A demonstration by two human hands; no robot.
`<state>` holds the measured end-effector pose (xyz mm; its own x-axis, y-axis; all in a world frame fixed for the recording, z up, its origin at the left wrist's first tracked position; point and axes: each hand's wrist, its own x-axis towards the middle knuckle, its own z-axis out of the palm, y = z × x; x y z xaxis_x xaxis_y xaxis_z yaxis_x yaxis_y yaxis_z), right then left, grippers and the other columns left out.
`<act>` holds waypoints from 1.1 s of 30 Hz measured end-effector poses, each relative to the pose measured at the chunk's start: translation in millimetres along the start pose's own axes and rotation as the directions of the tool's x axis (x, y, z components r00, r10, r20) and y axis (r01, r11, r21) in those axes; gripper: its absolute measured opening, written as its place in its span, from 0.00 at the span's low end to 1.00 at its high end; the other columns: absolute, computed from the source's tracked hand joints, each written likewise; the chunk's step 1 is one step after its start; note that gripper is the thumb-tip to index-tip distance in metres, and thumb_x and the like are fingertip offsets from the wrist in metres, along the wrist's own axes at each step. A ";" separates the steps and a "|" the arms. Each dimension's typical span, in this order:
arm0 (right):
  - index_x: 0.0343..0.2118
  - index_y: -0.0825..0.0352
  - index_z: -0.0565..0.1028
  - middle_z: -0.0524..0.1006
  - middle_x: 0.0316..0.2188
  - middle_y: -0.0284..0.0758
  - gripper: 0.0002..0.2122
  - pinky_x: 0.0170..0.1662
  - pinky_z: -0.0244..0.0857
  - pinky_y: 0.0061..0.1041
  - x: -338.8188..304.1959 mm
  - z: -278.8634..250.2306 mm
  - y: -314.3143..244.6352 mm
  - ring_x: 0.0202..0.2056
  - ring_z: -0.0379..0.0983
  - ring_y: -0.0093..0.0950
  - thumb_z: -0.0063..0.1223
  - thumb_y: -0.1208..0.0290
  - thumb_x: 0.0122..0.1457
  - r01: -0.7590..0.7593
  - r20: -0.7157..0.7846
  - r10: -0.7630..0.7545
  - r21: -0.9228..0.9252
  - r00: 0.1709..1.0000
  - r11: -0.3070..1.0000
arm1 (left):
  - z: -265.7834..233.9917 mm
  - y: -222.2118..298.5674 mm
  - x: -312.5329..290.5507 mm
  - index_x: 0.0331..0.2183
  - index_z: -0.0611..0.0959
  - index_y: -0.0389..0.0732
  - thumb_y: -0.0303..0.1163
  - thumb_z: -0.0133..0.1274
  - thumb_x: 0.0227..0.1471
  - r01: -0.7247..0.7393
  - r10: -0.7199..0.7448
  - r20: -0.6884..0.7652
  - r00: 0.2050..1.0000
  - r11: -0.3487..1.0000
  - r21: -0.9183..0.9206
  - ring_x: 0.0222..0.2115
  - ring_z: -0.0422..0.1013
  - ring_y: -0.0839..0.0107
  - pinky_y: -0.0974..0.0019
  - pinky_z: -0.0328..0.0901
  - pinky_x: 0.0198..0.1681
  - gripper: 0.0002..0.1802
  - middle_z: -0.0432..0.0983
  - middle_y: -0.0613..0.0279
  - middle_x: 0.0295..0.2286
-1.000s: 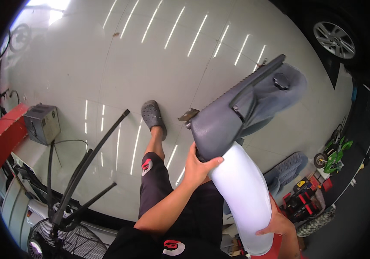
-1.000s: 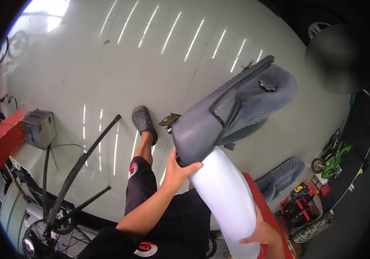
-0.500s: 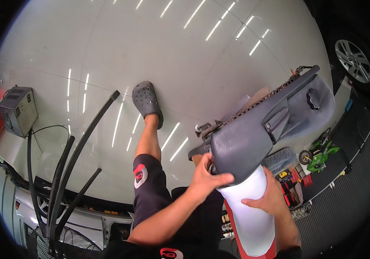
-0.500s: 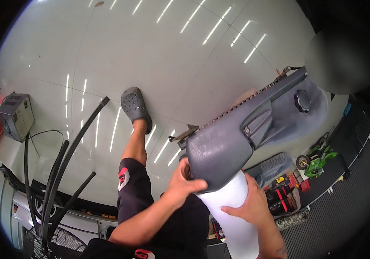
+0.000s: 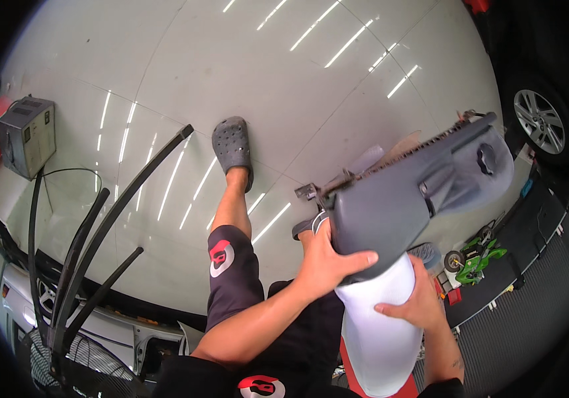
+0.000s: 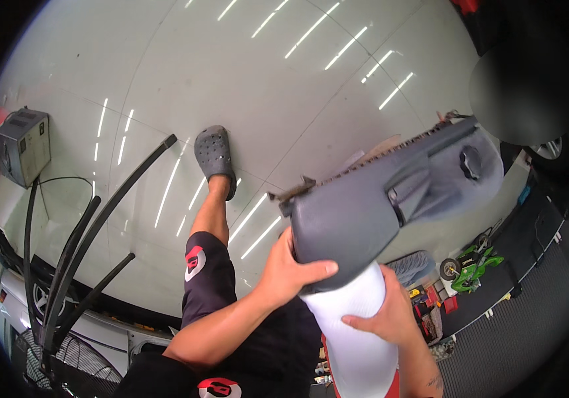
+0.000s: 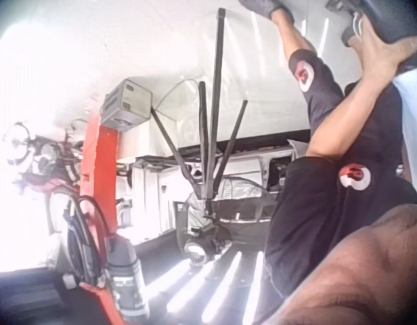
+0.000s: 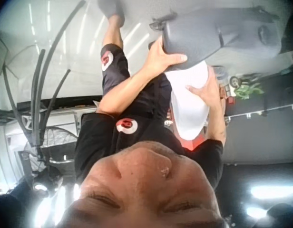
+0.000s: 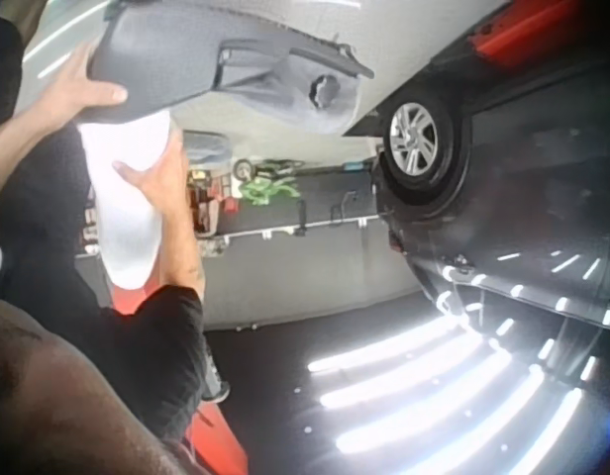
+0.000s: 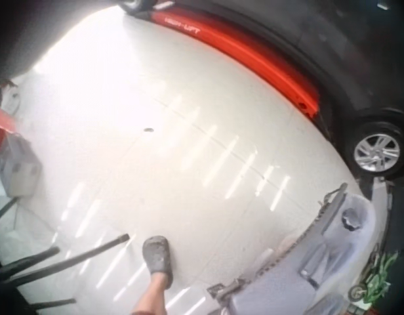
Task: The person removes a white protective cover from a car seat, then places the seat onto a red lift platform. The person handles the seat and cover by hand, adjusting the cover and positioning the seat for installation.
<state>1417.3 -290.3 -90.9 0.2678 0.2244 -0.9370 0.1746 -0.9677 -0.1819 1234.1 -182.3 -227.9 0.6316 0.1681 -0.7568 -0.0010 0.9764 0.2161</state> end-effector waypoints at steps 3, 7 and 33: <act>0.62 0.70 0.65 0.77 0.53 0.48 0.52 0.58 0.71 0.40 -18.4 11.1 13.9 0.54 0.77 0.43 0.85 0.62 0.31 -0.013 0.037 0.015 -0.047 0.999 0.999 | 2.3 -7.2 -33.0 0.57 0.69 0.30 0.32 0.74 0.47 -0.016 0.016 0.008 1.000 0.995 0.102 0.53 0.71 0.68 0.61 0.63 0.62 0.42 0.75 0.55 0.51; 0.63 0.68 0.65 0.75 0.54 0.48 0.52 0.57 0.71 0.45 -24.1 22.9 39.2 0.55 0.76 0.49 0.84 0.59 0.31 0.110 0.079 -0.096 -0.207 0.992 0.972 | 9.0 -25.7 -64.6 0.57 0.73 0.30 0.32 0.72 0.49 0.055 -0.053 -0.050 0.997 0.998 0.039 0.51 0.73 0.68 0.62 0.67 0.58 0.38 0.77 0.54 0.50; 0.54 0.67 0.74 0.80 0.47 0.45 0.43 0.55 0.72 0.43 -31.0 43.6 123.6 0.50 0.79 0.48 0.85 0.60 0.31 0.238 0.082 -0.226 -0.211 0.971 0.948 | -32.2 -40.7 -86.5 0.66 0.64 0.36 0.29 0.72 0.44 0.092 -0.272 0.210 0.939 0.789 0.607 0.64 0.61 0.52 0.55 0.56 0.68 0.52 0.66 0.47 0.61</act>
<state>1389.3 -421.9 -97.3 0.1434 0.4270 -0.8928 0.4295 -0.8396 -0.3326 1154.6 -232.2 -191.1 0.7565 -0.1360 -0.6397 0.5282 0.7038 0.4750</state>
